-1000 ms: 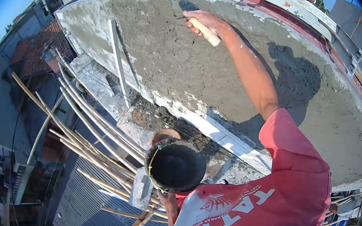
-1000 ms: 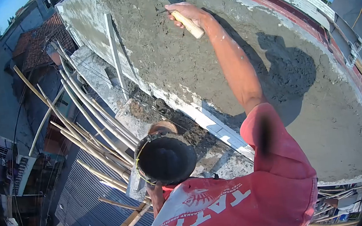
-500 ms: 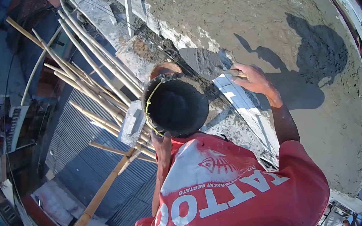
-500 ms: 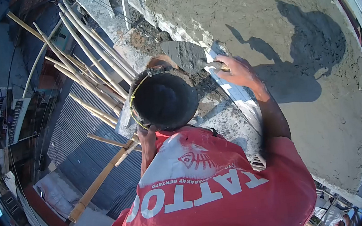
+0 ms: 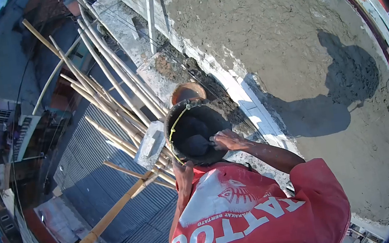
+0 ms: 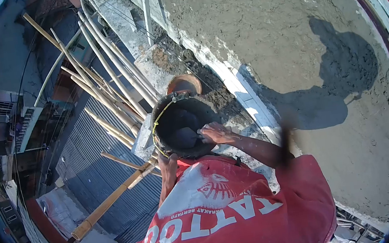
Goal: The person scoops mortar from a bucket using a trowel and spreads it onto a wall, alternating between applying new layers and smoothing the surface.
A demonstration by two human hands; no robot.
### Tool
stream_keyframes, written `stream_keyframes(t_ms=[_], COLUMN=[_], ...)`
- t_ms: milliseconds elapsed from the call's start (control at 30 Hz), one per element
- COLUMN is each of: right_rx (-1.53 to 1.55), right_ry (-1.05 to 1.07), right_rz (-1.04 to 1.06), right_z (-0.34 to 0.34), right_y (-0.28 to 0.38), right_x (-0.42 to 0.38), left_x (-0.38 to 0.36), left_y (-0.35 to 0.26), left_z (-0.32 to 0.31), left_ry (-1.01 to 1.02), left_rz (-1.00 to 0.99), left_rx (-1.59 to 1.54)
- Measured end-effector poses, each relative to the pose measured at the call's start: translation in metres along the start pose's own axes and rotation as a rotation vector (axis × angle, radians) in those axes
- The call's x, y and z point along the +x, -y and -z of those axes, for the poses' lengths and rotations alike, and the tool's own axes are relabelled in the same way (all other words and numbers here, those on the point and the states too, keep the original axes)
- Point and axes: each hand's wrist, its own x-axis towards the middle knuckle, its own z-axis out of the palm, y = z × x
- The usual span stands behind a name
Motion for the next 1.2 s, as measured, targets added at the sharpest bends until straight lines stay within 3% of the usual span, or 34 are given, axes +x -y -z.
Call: stream_keyframes(t_ms=[33, 100, 167, 200, 333, 367, 400, 500, 600, 667, 733, 800, 867, 933, 967, 1000, 1033, 1100, 1167, 1200], right_rx=[0.052, 0.21, 0.249, 0.252, 0.242, 0.243, 0.395, 0.798, 0.984, 1.046, 1.077, 0.924, 0.881, 0.877, 0.827, 0.804, 0.696, 0.588, 0.335, 0.312], right_ry=[0.044, 0.146, 0.213, 0.095, -0.053, -0.19, -0.169, -0.312, -0.342, -0.363, -0.511, -0.753, -0.858, -0.997, -1.024, -1.014, -0.946, -0.72, -0.439, -0.174], right_rz=[-0.102, -0.267, -0.369, -0.344, -0.331, -0.223, -0.343, -0.24, -0.109, -0.051, -0.127, -0.334, -0.28, -0.226, -0.27, -0.325, -0.341, -0.572, -0.462, -0.493], right_z=[0.019, 0.063, 0.124, 0.137, 0.268, 0.289, 0.328, 0.396, 0.455, 0.486, 0.507, 0.513, 0.505, 0.477, 0.458, 0.437, 0.412, 0.366, 0.309, 0.282], right_y=[0.0, 0.006, 0.024, 0.017, 0.02, 0.007, 0.019, 0.001, -0.029, -0.059, -0.099, -0.143, -0.139, -0.107, -0.087, -0.071, -0.065, -0.03, -0.017, -0.014], right_x=[0.0, 0.0, 0.001, -0.003, 0.019, 0.029, 0.04, 0.079, 0.13, 0.159, 0.183, 0.186, 0.152, 0.114, 0.096, 0.079, 0.061, 0.037, 0.018, 0.015], left_x=[-0.001, 0.008, 0.008, 0.019, 0.024, 0.026, 0.03, 0.038, 0.031, 0.047, 0.051, 0.048, 0.051, 0.06, 0.046, 0.057, 0.049, 0.041, 0.045, 0.05], left_y=[-0.005, 0.022, 0.015, 0.041, 0.024, 0.024, 0.024, 0.037, -0.002, 0.037, 0.047, 0.034, 0.036, 0.052, 0.003, 0.035, 0.022, -0.004, -0.017, -0.023], left_z=[0.0, 0.001, 0.004, 0.007, 0.008, 0.008, 0.008, 0.01, 0.013, 0.013, 0.014, 0.013, 0.018, 0.015, 0.014, 0.013, 0.013, 0.009, 0.008, 0.005], left_ry=[-0.018, -0.018, -0.003, 0.035, 0.028, 0.029, 0.042, 0.048, 0.077, 0.027, 0.03, 0.013, -0.007, -0.017, -0.001, -0.023, -0.03, -0.013, -0.028, -0.005], left_rz=[0.108, -0.005, 0.059, 0.056, 0.057, 0.051, 0.037, -0.022, 0.111, 0.09, 0.035, 0.044, 0.048, 0.051, 0.104, 0.045, 0.015, 0.041, 0.126, 0.14], left_rx=[-0.041, -0.124, -0.177, -0.207, -0.133, -0.134, -0.13, -0.225, -0.131, -0.119, -0.139, -0.148, -0.16, -0.099, -0.087, -0.044, -0.082, -0.085, -0.048, -0.001])
